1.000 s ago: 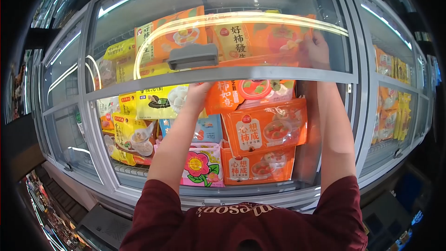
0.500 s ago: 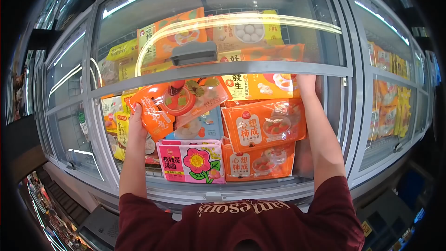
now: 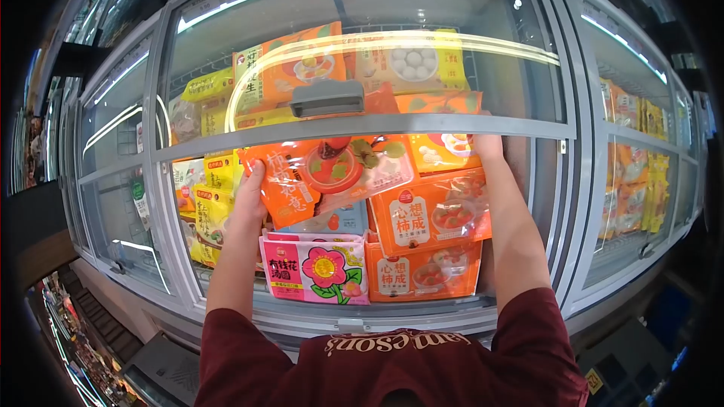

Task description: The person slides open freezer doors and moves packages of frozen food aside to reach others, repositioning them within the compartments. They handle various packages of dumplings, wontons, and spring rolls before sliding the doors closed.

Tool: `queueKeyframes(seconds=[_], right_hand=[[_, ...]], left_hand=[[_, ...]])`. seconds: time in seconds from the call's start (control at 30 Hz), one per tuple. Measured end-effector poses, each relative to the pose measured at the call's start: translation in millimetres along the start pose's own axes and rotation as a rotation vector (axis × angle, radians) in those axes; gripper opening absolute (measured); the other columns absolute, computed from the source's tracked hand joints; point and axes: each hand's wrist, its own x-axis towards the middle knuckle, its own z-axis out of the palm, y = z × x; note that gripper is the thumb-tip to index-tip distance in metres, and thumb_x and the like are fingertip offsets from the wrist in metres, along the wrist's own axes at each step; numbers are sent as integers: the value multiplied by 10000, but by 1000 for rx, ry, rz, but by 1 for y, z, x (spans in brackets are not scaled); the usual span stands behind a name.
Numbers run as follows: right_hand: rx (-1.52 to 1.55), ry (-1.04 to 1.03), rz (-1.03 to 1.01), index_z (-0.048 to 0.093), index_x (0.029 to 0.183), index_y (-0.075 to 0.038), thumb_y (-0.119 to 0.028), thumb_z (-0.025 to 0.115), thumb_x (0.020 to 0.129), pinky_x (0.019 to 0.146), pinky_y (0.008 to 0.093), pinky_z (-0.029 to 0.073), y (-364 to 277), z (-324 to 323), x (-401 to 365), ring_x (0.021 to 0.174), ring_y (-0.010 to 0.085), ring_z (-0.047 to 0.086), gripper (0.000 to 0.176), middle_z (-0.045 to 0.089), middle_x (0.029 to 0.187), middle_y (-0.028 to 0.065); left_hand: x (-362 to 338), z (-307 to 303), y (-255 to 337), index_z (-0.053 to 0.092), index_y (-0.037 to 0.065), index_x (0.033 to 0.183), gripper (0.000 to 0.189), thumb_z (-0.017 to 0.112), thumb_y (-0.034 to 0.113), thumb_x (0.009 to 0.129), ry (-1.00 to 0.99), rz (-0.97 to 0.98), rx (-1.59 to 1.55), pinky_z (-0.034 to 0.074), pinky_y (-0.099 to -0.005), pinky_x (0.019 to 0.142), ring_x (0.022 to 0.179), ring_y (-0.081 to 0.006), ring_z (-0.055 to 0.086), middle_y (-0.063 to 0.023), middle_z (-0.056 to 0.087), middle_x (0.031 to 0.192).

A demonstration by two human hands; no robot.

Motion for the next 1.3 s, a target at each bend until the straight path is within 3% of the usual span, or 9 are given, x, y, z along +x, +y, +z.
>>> queueKeyframes(seconds=[0.17, 0.27, 0.53, 0.7, 0.8, 0.87, 0.97, 1.07, 1.3], right_hand=[[-291, 359, -415, 483, 1070, 13, -158, 457, 850, 844, 374, 413, -13, -14, -56, 993, 293, 534, 279, 559, 1032, 183], [192, 351, -96, 436, 1156, 17, -174, 425, 875, 915, 356, 368, -2, -17, -76, 1090, 305, 469, 341, 493, 1160, 193], [-7, 69, 24, 440, 1127, 17, -289, 513, 836, 823, 351, 418, 0, -22, -92, 950, 298, 549, 428, 553, 1025, 198], [-73, -124, 210, 475, 998, 71, -304, 608, 755, 769, 367, 439, 3, -35, -95, 891, 310, 568, 466, 563, 942, 223], [-182, -143, 162, 478, 972, 74, -313, 623, 740, 763, 368, 444, 29, -30, -99, 889, 330, 567, 474, 557, 968, 229], [-167, -103, 154, 470, 959, 71, -308, 624, 747, 762, 366, 449, 38, -25, -104, 883, 338, 567, 461, 549, 982, 229], [7, -110, 273, 448, 996, 59, -322, 621, 756, 773, 364, 449, 62, -11, -97, 886, 324, 567, 482, 546, 993, 222], [135, -131, 364, 412, 1090, 52, -345, 619, 760, 801, 360, 442, 50, -13, -106, 936, 311, 555, 556, 532, 1048, 228], [51, 165, 404, 232, 1292, 35, -383, 617, 754, 880, 360, 402, 33, -5, -150, 1098, 316, 467, 782, 442, 1202, 249]], left_hand=[[51, 83, -34, 484, 72, 1104, 313, 580, 192, 832, -227, -6, 21, 467, -337, 804, 928, -177, 555, -53, 551, 1046], [82, 120, -58, 512, 49, 1065, 279, 586, 137, 811, -336, -29, 103, 465, -327, 787, 919, -174, 552, -68, 560, 1020], [118, 160, -97, 552, 45, 990, 241, 600, 173, 791, -131, -234, 208, 466, -317, 732, 836, -177, 560, -81, 584, 915], [110, 159, -98, 553, 52, 1005, 286, 607, 224, 783, -264, 212, 723, 458, -332, 728, 827, -205, 556, -96, 577, 928], [106, 153, -109, 561, 74, 991, 355, 630, 327, 751, -133, 614, 1137, 447, -361, 725, 805, -252, 545, -114, 563, 915], [91, 152, -111, 567, 88, 975, 396, 637, 389, 727, 102, 487, 1331, 426, -394, 761, 851, -289, 522, -122, 548, 929], [90, 154, -115, 518, 72, 1059, 521, 636, 438, 708, -21, 482, 980, 363, -428, 854, 948, -322, 460, -156, 506, 1031], [69, 160, -128, 419, 25, 1146, 629, 641, 422, 712, 447, 605, 1298, 302, -427, 923, 1027, -341, 404, -205, 442, 1105], [-38, 101, -172, 420, -53, 1140, 606, 641, 346, 739, -22, -114, 947, 401, -379, 861, 1005, -294, 521, -225, 527, 1076]])
